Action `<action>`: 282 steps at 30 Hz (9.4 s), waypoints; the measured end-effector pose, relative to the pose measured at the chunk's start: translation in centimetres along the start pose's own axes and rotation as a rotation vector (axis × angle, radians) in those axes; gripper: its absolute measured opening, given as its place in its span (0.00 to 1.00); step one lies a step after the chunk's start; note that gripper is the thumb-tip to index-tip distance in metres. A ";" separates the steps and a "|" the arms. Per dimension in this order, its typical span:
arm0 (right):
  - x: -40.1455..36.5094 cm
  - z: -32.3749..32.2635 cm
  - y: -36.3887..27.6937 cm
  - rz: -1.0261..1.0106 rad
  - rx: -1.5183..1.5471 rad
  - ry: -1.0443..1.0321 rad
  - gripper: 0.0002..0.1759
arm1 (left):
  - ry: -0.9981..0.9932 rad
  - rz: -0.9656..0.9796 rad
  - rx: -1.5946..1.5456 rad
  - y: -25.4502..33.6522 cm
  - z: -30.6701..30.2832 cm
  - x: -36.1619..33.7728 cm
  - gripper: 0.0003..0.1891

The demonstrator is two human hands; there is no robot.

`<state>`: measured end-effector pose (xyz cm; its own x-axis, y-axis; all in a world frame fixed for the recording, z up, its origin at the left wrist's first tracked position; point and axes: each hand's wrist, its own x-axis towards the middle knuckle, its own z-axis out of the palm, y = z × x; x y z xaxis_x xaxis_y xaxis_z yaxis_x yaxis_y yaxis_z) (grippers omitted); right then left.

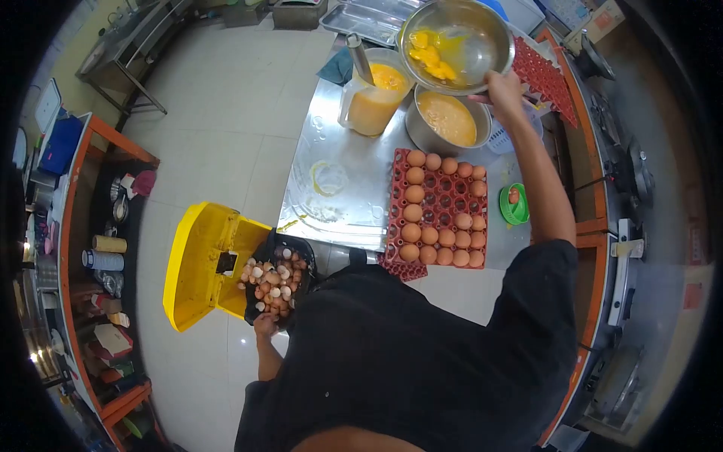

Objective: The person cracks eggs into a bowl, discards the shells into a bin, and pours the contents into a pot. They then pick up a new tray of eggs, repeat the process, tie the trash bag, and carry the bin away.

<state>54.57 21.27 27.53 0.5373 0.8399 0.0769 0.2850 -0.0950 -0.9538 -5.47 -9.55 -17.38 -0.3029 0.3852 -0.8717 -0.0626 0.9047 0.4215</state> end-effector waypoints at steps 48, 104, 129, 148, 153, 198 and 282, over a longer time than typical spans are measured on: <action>-22.2 6.4 14.7 0.620 0.338 -0.418 0.31 | -0.777 0.955 0.548 34.4 24.7 -29.6 0.21; -15.9 -12.2 27.1 -0.221 -0.098 0.141 0.30 | -0.530 0.546 0.270 10.2 19.7 -23.2 0.18; -27.8 -14.0 31.1 0.468 -0.303 0.408 0.25 | -0.304 1.076 0.389 14.3 34.8 -22.3 0.37; -65.1 -24.0 31.4 0.769 -0.280 0.906 0.16 | -0.945 1.004 0.665 -12.3 30.3 -25.3 0.18; -65.7 -19.6 36.7 0.714 -0.299 0.839 0.13 | -0.994 0.742 0.541 -15.3 26.3 -16.8 0.37; -23.7 14.0 63.8 0.149 -0.190 0.137 0.20 | -0.667 0.604 0.098 8.2 39.3 23.0 0.48; -47.0 12.6 28.0 0.364 -0.213 -0.831 0.05 | 0.582 0.403 -0.002 2.4 -6.4 15.2 0.19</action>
<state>27.28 -14.10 -6.43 -0.0951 0.8444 -0.5273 0.3949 -0.4542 -0.7986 -16.28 -2.64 -28.04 -0.7621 0.5293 -0.3730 0.1596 0.7118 0.6840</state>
